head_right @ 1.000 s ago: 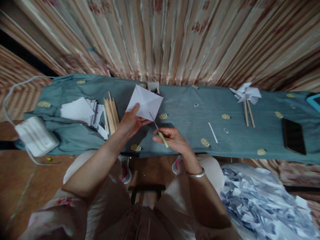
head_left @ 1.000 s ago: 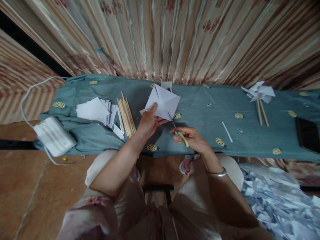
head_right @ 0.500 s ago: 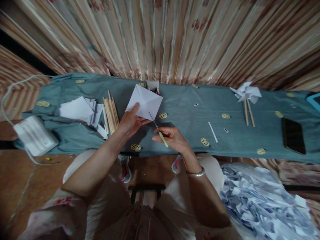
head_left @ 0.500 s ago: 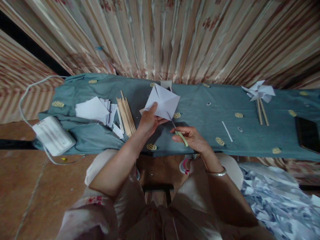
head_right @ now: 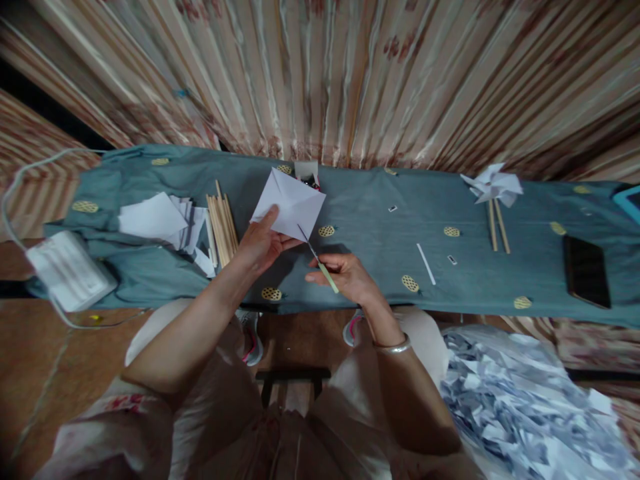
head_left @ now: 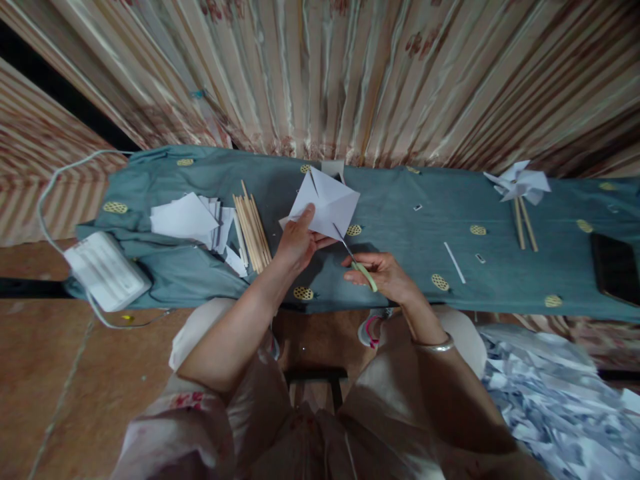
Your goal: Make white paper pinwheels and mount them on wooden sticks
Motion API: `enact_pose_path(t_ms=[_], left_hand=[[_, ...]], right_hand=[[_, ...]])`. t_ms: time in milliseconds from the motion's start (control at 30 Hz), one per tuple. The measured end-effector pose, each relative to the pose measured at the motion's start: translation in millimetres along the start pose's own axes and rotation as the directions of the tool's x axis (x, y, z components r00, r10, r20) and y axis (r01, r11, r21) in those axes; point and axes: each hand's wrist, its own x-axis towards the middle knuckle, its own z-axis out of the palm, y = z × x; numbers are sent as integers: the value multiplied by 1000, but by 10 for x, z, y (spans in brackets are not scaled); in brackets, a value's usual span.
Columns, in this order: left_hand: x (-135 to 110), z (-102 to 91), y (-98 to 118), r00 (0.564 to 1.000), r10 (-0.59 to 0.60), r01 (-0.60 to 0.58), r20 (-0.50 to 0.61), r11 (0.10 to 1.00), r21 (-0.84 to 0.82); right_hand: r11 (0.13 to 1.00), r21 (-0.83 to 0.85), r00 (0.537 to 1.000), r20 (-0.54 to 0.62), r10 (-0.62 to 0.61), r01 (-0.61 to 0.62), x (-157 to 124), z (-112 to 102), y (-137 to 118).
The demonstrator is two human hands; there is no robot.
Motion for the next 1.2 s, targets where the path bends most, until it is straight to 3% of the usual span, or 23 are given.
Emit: enact_pose_path(t_ms=[367,1200], left_hand=[[-56,24,-44,998,-45,45,43,999,12],[-59,14,-93,996,-72,72,47,997,3]], right_hand=[[999,45,999,-45,15,-13,-1,34,-21],[994,91,998,-15,57,-55,19,30,-30]])
